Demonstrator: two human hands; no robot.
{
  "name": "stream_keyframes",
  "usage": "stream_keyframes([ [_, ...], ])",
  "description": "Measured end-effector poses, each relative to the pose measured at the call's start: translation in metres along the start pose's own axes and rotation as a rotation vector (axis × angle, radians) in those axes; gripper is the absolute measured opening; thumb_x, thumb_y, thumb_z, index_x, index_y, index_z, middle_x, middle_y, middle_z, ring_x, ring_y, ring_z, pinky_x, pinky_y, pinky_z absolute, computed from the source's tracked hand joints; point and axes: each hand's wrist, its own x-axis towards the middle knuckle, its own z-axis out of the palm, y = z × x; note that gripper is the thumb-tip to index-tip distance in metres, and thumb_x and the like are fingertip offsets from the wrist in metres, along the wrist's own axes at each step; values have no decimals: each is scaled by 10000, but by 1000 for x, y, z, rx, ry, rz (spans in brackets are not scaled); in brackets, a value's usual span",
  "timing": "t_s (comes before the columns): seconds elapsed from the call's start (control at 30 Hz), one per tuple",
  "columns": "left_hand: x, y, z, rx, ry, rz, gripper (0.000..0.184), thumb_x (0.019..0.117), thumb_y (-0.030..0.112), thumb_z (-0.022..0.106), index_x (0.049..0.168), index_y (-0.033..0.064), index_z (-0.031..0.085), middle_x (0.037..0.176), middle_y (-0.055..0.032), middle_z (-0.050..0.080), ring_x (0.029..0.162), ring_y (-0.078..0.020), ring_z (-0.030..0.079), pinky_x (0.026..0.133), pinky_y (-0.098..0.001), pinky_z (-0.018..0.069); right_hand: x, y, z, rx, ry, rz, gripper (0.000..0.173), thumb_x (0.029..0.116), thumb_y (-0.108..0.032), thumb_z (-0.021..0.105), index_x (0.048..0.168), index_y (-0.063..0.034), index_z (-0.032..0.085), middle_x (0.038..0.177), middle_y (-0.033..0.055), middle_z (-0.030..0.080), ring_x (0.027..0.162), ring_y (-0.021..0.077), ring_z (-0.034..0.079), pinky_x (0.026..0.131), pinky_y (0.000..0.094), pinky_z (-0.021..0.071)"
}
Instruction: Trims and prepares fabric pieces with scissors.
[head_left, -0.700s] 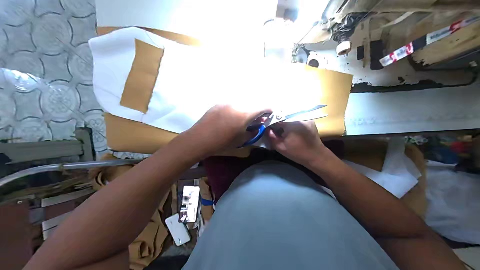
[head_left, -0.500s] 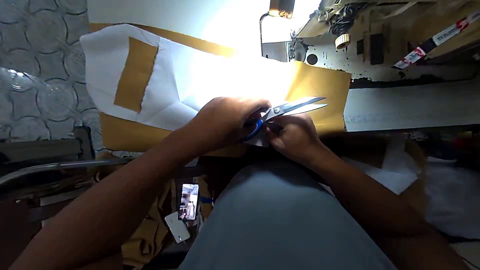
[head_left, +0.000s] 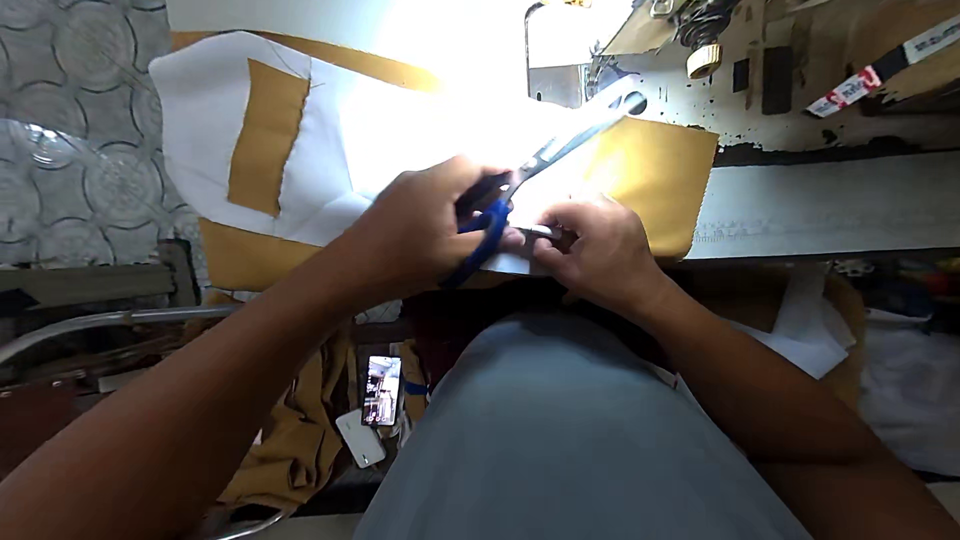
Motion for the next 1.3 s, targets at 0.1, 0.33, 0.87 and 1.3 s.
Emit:
stream_keyframes([
  [0.1,-52,11,-10,-262,-81,-185,765,782,506,826,1412,229,492,960,104,724,791,-40,698,641,-226,607,2,4,3,-43,35,-63,161,889,-229,654,929,-120,765,810,80,656,749,224,639,641,391,514],
  [0.33,-99,37,33,-785,-492,-610,371,1026,329,597,1347,157,528,1042,0,753,854,-145,755,712,-294,651,3,5,8,-171,108,-270,132,944,-214,650,934,-144,761,897,53,749,810,233,685,707,415,493],
  [0.87,-65,44,28,-584,-487,-709,285,1031,329,607,1260,162,574,1014,29,760,806,-98,751,666,-245,635,-6,8,16,-148,189,-412,123,976,-174,649,973,-122,760,974,77,751,879,252,684,753,395,507],
  [1.3,-65,41,31,-537,-505,-668,296,1019,363,605,1257,191,568,944,41,746,796,-79,743,676,-257,636,-7,9,14,-111,195,-419,114,971,-149,652,949,-109,757,948,80,761,868,246,702,745,397,519],
])
